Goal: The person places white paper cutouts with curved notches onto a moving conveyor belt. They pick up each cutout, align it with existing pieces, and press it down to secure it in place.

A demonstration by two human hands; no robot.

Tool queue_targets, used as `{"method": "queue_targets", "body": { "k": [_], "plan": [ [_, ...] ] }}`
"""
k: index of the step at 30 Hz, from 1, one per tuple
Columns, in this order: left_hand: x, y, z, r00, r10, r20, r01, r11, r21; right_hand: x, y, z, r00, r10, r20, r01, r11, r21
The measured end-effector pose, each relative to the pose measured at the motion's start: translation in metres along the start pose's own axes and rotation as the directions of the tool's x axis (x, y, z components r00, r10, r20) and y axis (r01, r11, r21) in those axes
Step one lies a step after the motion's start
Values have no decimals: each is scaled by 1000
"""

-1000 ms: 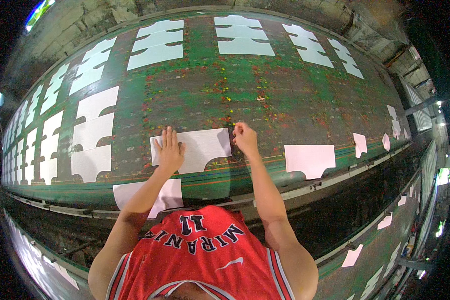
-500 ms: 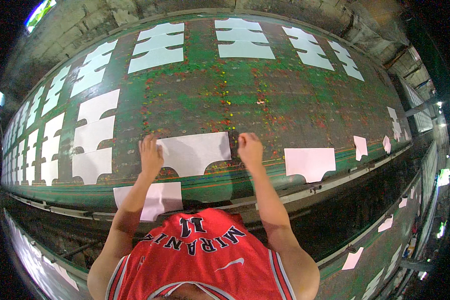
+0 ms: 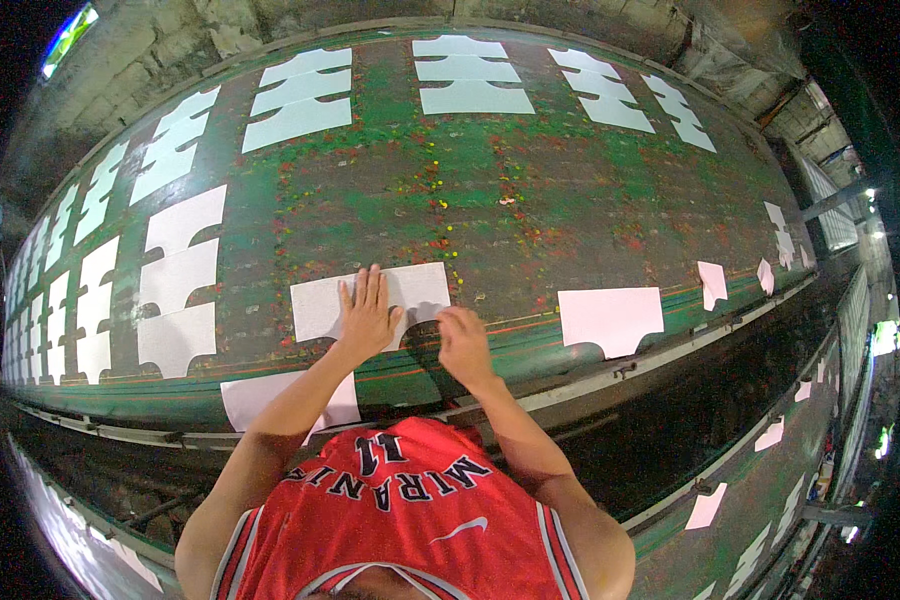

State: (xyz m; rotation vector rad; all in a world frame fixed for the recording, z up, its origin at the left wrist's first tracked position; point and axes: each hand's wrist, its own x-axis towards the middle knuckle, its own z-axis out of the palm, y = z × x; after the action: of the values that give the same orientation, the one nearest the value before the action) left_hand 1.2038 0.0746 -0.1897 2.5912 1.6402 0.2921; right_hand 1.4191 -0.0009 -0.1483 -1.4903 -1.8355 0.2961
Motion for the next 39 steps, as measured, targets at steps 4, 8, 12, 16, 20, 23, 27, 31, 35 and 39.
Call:
{"method": "queue_targets", "body": {
  "k": [4, 8, 12, 16, 20, 23, 27, 31, 35, 39],
  "plan": [
    [26, 32, 9, 995, 95, 26, -93, 994, -64, -8, 32, -34, 963, 182, -198, -176, 983, 48],
    [40, 63, 9, 982, 187, 39, -187, 982, -21, -15, 47, -51, 938, 239, -250, -246, 969, 2],
    [41, 70, 9, 979, 204, 26, -201, 976, -87, -15, 46, -48, 940, 234, -248, -237, 971, 16],
    [32, 46, 11, 985, 172, -8, -173, 981, -88, -7, 41, -38, 957, 229, -176, -228, 973, 23],
    [10, 3, 2, 999, 33, 33, -31, 998, -53, 3, 31, -20, 977, 175, -123, -168, 984, 66],
    [-20, -25, -15, 996, -85, 12, 85, 996, -8, 12, 22, -9, 983, 163, -80, -154, 982, 110],
    [-68, -63, -43, 982, -179, -51, 176, 982, -68, 25, 10, 6, 995, 93, -36, -89, 990, 108],
    [-116, -112, -68, 925, -334, -181, 329, 943, -55, 38, 0, 20, 1000, -15, 19, 13, 993, 115],
    [-160, -138, -95, 949, -314, 13, 302, 898, -321, 32, -26, 37, 970, -35, 241, -18, 976, 215],
    [-178, -123, -107, 985, -170, 35, 173, 932, -318, 18, -72, 61, 910, -174, 376, 66, 957, 282]
  ]
}}
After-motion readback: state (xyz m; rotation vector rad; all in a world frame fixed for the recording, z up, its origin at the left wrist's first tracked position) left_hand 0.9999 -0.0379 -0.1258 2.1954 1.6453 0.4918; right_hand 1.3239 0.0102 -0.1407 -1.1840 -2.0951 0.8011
